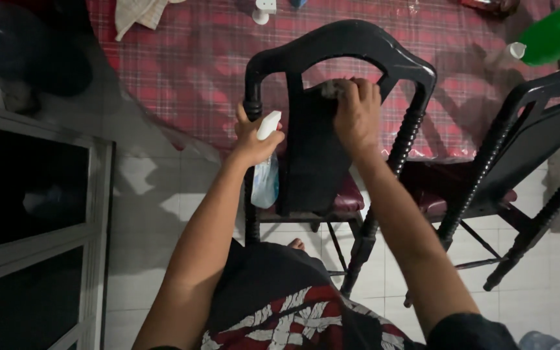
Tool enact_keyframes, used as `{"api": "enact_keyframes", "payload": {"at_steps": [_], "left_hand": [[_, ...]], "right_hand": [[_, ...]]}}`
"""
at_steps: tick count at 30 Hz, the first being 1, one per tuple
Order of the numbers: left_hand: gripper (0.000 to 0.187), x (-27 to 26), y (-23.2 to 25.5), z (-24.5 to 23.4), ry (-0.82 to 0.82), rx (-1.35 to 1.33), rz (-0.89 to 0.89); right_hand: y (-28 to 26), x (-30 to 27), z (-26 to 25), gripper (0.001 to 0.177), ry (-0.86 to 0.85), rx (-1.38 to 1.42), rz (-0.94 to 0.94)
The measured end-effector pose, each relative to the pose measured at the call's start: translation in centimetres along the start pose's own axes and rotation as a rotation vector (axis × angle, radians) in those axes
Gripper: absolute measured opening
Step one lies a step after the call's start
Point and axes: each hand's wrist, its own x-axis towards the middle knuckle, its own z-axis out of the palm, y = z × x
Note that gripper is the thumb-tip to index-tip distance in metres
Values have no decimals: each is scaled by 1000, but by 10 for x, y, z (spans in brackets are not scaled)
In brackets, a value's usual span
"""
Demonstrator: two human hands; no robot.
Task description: Cleaning wooden and padded dining chairs with a spray bottle and cloth.
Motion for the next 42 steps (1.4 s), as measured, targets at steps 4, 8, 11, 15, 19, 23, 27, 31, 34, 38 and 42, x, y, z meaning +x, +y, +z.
{"api": "enact_keyframes", "payload": {"at_steps": [4,8,11,15,19,23,27,31,34,38,42], "left_hand": [[52,15,-53,29,122,124,271],[47,-5,7,-1,79,-38,73],[46,-6,14,-5,81,-49,45],[51,-4,0,3,84,15,115],[53,1,-18,10,95,3,140],[46,8,-31,16,51,71,155],[50,1,-1,0,-17,15,21],[54,-1,-4,1,-7,-10,25],[57,6,-21,10,41,58,105],[50,8,-21,9,42,91,130],[52,5,-18,9,68,45,213]], "right_hand": [[0,-6,1,27,45,-22,31],[21,-31,-13,23,38,-17,96],[32,-53,-14,24,74,-9,203],[34,-59,4,26,128,-37,362],[14,-35,4,25,132,22,322],[7,-27,-8,25,162,8,138],[46,-78,11,18,140,-28,469],[51,-66,5,17,191,-52,450],[62,-43,-3,26,237,-5,379],[59,-30,-13,22,321,-18,265],[45,-58,-12,19,214,14,285]]}}
